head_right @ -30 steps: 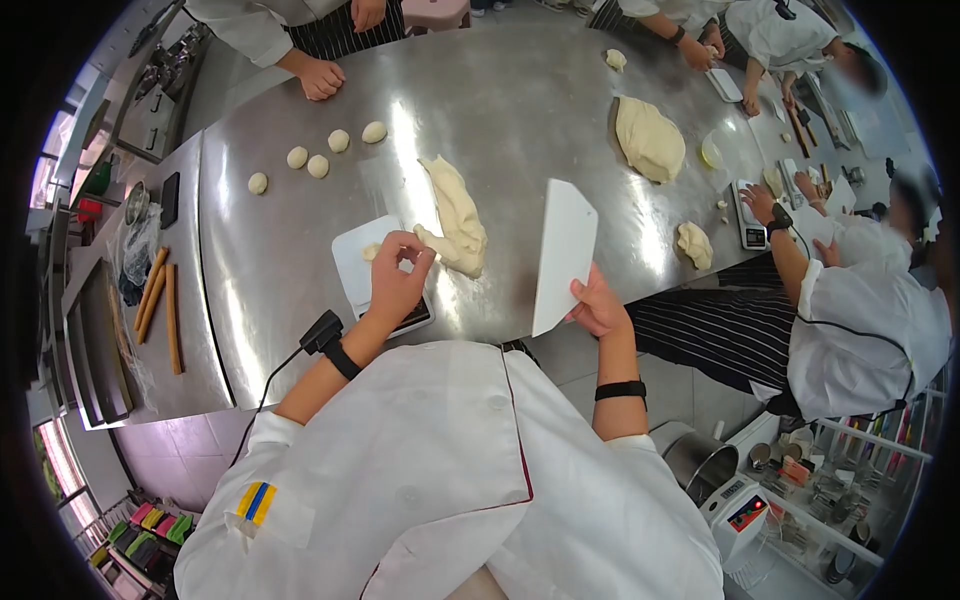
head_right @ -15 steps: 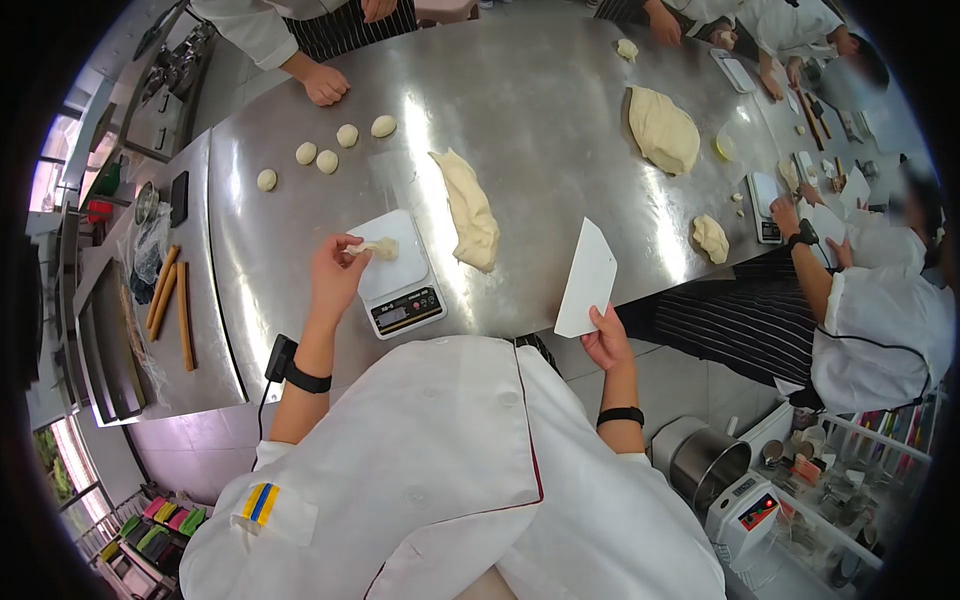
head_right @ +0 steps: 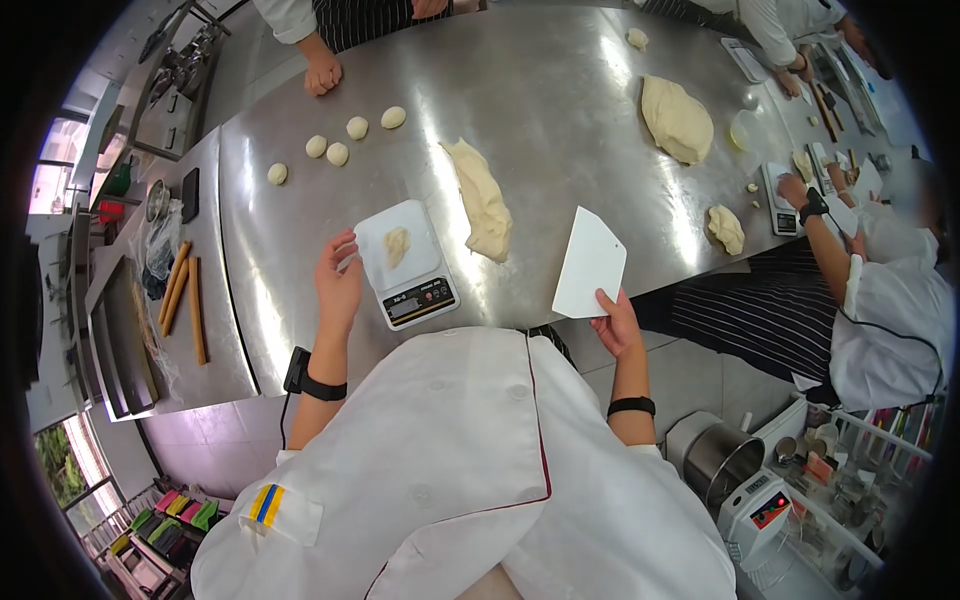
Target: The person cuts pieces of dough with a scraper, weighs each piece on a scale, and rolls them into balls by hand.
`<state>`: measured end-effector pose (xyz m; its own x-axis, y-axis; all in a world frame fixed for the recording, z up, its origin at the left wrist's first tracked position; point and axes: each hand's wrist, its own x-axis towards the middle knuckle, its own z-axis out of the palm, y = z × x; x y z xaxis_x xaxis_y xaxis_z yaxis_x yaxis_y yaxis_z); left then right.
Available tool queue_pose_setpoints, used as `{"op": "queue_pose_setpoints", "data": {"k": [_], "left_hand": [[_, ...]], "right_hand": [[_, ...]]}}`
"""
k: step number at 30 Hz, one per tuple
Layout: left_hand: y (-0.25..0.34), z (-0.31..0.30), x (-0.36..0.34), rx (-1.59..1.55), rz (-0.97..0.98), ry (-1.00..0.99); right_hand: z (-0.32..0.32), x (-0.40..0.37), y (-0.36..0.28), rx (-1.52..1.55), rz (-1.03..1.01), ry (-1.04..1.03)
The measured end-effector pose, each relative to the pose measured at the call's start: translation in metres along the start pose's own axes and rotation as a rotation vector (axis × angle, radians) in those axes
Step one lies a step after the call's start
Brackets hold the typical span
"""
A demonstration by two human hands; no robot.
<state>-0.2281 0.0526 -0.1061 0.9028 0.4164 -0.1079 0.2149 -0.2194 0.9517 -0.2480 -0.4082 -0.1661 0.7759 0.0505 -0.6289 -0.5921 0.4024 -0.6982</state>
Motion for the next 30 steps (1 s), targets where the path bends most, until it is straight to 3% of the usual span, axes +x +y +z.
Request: {"op": "queue_pose_setpoints", "data": {"k": [13, 21, 28, 30], "left_hand": [[-0.009, -0.002, -0.01, -0.009, -0.027, 0.02], [0.004, 0.013, 0.0, 0.424, 0.174, -0.172], [0.011, 0.03, 0.011, 0.5, 0.331, -0.202], [0.02, 0.034, 0.006, 0.509, 0.329, -0.253]], "right_hand": [[0.01, 0.004, -0.006, 0.087, -0.126, 0.149], [0.025, 0.004, -0.013, -0.249, -0.191, 0.225], [0.044, -0.002, -0.016, -0.474, -0.252, 0.234], [0.057, -0.011, -0.021, -0.646, -0.397, 0.122]]}}
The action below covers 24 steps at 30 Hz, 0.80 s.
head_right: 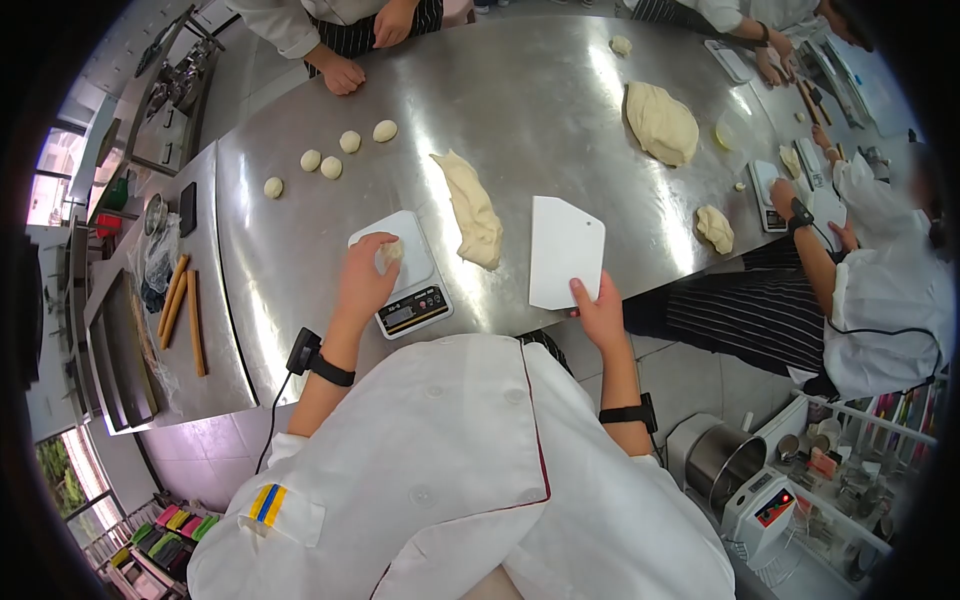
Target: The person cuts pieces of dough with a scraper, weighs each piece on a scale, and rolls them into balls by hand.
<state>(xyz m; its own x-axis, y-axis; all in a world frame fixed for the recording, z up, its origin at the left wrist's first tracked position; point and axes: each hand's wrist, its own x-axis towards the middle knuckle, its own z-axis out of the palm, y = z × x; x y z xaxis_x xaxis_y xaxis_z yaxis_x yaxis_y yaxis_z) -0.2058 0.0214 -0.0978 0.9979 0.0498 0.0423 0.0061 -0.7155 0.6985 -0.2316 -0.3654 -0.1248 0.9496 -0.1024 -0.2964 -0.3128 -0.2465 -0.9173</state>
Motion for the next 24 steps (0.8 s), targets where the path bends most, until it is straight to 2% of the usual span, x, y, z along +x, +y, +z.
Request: {"op": "queue_pose_setpoints", "data": {"k": [1, 3, 4, 6, 7, 10, 15, 20, 24], "left_hand": [[0.0, 0.001, 0.0, -0.003, -0.001, 0.002], [-0.003, 0.006, 0.0, 0.005, 0.043, -0.016], [-0.006, 0.008, 0.0, 0.002, 0.043, -0.015], [-0.01, 0.011, -0.001, 0.051, 0.081, -0.002], [-0.011, 0.013, -0.002, 0.046, 0.079, 0.002], [-0.014, 0.011, -0.006, 0.031, 0.081, 0.106], [-0.03, 0.004, -0.029, -0.086, -0.047, 0.238], [-0.047, -0.001, -0.062, -0.141, -0.115, 0.283], [-0.048, -0.008, -0.077, -0.136, -0.164, 0.304]], "right_hand": [[0.004, -0.003, -0.012, -0.003, -0.001, 0.0], [0.014, -0.008, -0.04, -0.439, -0.485, -0.077], [0.021, -0.011, -0.052, -0.442, -0.486, -0.076], [0.04, -0.012, -0.072, -0.622, -0.438, -0.232], [0.05, -0.007, -0.07, -0.661, -0.497, -0.232], [0.076, 0.0, -0.078, -0.823, -0.508, -0.298], [0.103, 0.008, -0.078, -0.873, -0.523, -0.334], [0.12, 0.009, -0.075, -0.937, -0.57, -0.306], [0.13, 0.007, -0.079, -0.978, -0.507, -0.328]]}}
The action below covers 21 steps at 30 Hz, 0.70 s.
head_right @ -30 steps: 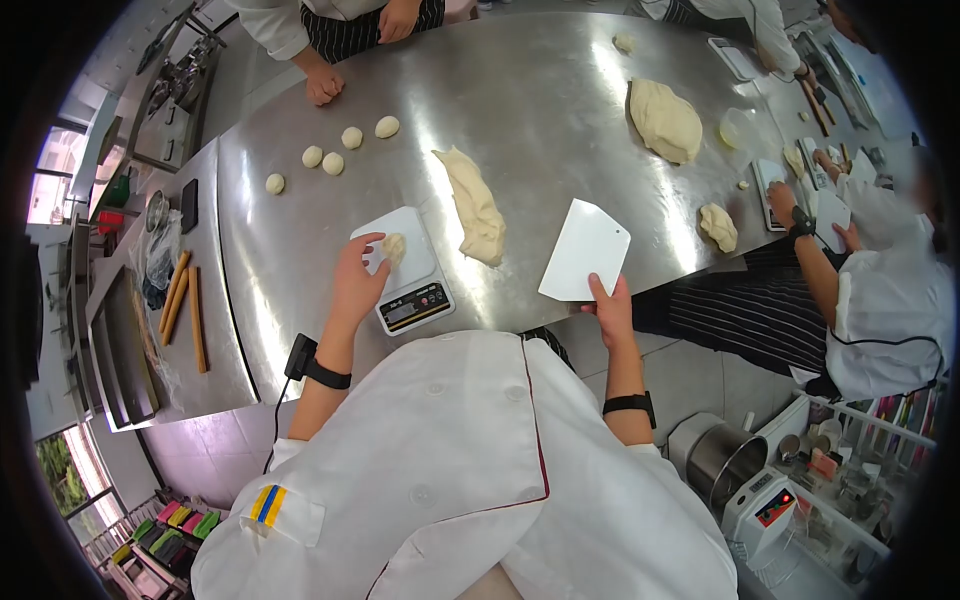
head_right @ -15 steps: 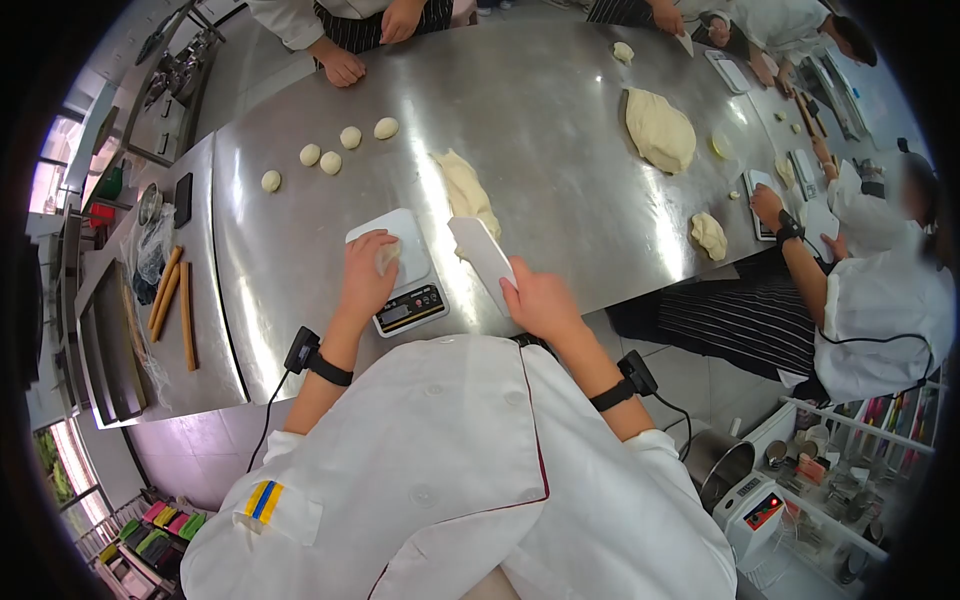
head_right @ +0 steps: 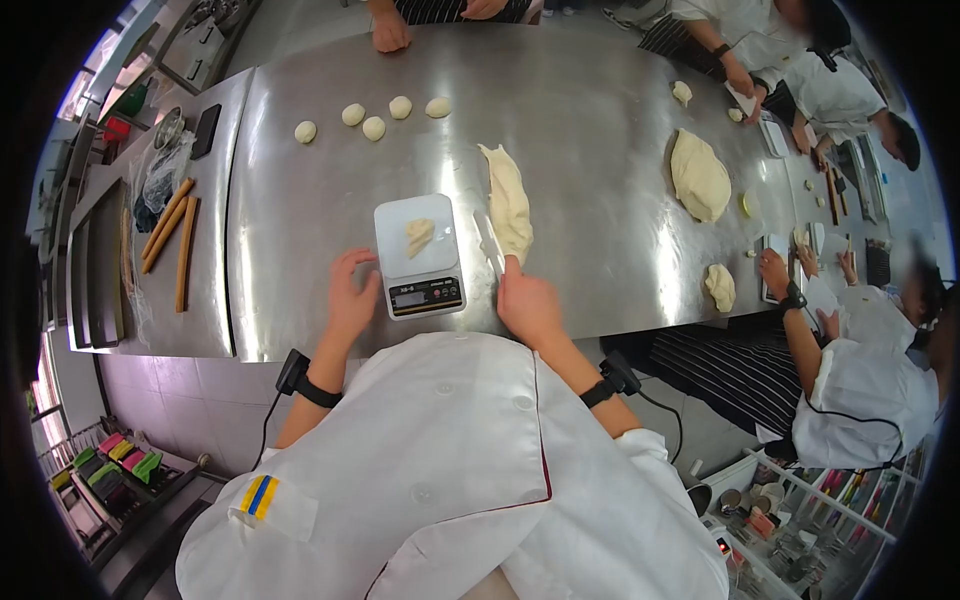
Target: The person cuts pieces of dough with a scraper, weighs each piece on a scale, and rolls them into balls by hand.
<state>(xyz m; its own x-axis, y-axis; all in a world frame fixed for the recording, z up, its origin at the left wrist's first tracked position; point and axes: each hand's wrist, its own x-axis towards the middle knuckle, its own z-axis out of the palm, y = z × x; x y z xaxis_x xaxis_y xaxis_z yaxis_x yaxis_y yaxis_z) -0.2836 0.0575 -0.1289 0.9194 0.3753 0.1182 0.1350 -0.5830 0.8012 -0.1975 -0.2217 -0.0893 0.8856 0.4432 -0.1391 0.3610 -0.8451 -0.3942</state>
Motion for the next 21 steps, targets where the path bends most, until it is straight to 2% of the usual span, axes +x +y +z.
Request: {"op": "queue_pose_setpoints", "data": {"k": [4, 8, 11, 16, 19, 21], "left_hand": [[0.004, -0.002, 0.002, 0.049, -0.003, 0.011], [0.018, 0.001, 0.009, 0.047, 0.009, -0.025], [0.023, 0.007, 0.014, 0.034, 0.029, -0.041], [0.021, 0.013, 0.014, -0.009, 0.046, -0.055], [0.015, 0.014, 0.008, -0.066, -0.002, -0.04], [0.013, 0.014, 0.007, -0.14, -0.108, -0.021]], "right_hand": [[0.006, 0.01, -0.007, -0.035, 0.04, -0.067], [0.007, 0.025, -0.007, -0.014, 0.088, -0.044], [0.014, 0.033, 0.006, 0.103, 0.103, 0.053], [0.01, 0.013, 0.043, 0.215, 0.058, -0.029], [-0.001, -0.009, 0.057, 0.302, 0.024, -0.071], [-0.011, -0.022, 0.066, 0.383, 0.056, -0.104]]}}
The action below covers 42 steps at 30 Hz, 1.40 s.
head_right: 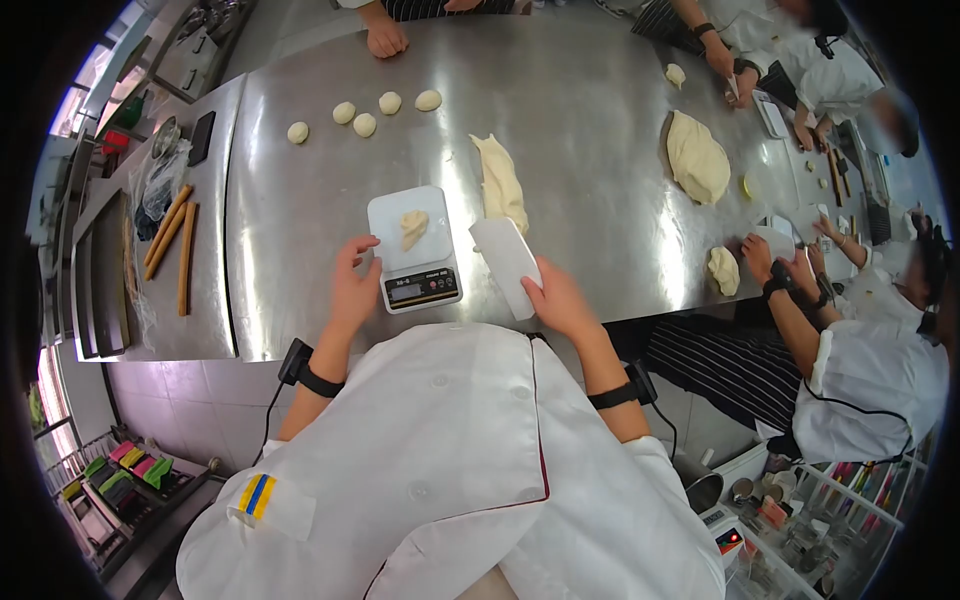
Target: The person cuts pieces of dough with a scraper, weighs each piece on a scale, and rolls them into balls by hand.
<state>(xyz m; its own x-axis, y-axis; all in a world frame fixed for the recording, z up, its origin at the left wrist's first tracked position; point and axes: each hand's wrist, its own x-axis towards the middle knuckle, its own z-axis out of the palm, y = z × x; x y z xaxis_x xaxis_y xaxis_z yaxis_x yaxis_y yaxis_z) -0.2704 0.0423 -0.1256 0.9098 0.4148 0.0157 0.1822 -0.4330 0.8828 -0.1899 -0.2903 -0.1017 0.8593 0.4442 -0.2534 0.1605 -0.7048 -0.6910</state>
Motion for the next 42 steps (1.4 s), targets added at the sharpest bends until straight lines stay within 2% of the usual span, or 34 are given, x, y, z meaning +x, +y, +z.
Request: {"op": "queue_pose_setpoints", "data": {"k": [2, 4, 6, 7, 9, 10, 12, 13, 15, 20, 23, 24, 25, 27, 28, 30, 34, 36, 42], "left_hand": [[0.002, -0.002, 0.0, 0.008, -0.031, -0.026], [0.014, -0.005, 0.003, 0.017, -0.061, -0.05], [0.037, -0.002, 0.007, -0.066, -0.154, -0.184], [0.044, 0.003, 0.012, -0.066, -0.153, -0.186], [0.057, 0.02, 0.023, -0.039, -0.018, -0.356], [0.061, 0.032, 0.028, -0.038, -0.015, -0.357], [0.067, 0.057, 0.037, 0.26, 0.294, -0.521], [0.065, 0.072, 0.042, 0.26, 0.305, -0.523], [0.059, 0.103, 0.048, 0.748, 0.489, -0.683], [0.041, 0.141, 0.054, 0.922, 0.484, -0.684], [0.052, 0.133, 0.058, 0.946, 0.454, -0.721], [0.056, 0.126, 0.056, 0.884, 0.432, -0.601], [0.066, 0.111, 0.055, 0.888, 0.434, -0.614], [0.084, 0.077, 0.058, 0.582, 0.275, -0.424], [0.08, 0.063, 0.061, 0.59, 0.276, -0.434], [0.069, 0.036, 0.065, 0.463, 0.216, -0.222], [0.047, 0.014, 0.067, 0.543, 0.256, -0.136], [0.034, 0.017, 0.064, 0.653, 0.363, -0.169], [0.028, 0.025, 0.041, 0.87, 0.302, -0.29]], "right_hand": [[-0.009, -0.014, -0.004, 0.081, 0.031, -0.028], [-0.017, -0.027, -0.012, 0.378, 0.214, 0.013], [-0.018, -0.037, -0.009, 0.476, 0.23, 0.066], [-0.019, -0.039, -0.009, 0.573, 0.242, 0.119], [-0.026, -0.041, -0.015, 0.603, 0.224, 0.189], [-0.029, -0.042, -0.017, 0.631, 0.205, 0.258], [-0.036, -0.042, -0.019, 0.628, 0.197, 0.29], [-0.038, -0.043, -0.019, 0.623, 0.191, 0.32], [-0.041, -0.046, -0.014, 0.559, 0.182, 0.348], [-0.044, -0.069, 0.0, 0.454, 0.209, 0.423], [-0.039, -0.083, 0.013, 0.492, 0.255, 0.484], [-0.037, -0.088, 0.015, 0.51, 0.28, 0.513], [-0.035, -0.093, 0.018, 0.528, 0.304, 0.542], [-0.034, -0.099, 0.024, 0.549, 0.315, 0.569], [-0.033, -0.101, 0.027, 0.564, 0.314, 0.595], [-0.031, -0.104, 0.029, 0.579, 0.335, 0.617], [-0.036, -0.097, 0.032, 0.558, 0.342, 0.601], [-0.039, -0.09, 0.033, 0.541, 0.34, 0.582], [-0.042, -0.075, 0.029, 0.544, 0.294, 0.556]]}}
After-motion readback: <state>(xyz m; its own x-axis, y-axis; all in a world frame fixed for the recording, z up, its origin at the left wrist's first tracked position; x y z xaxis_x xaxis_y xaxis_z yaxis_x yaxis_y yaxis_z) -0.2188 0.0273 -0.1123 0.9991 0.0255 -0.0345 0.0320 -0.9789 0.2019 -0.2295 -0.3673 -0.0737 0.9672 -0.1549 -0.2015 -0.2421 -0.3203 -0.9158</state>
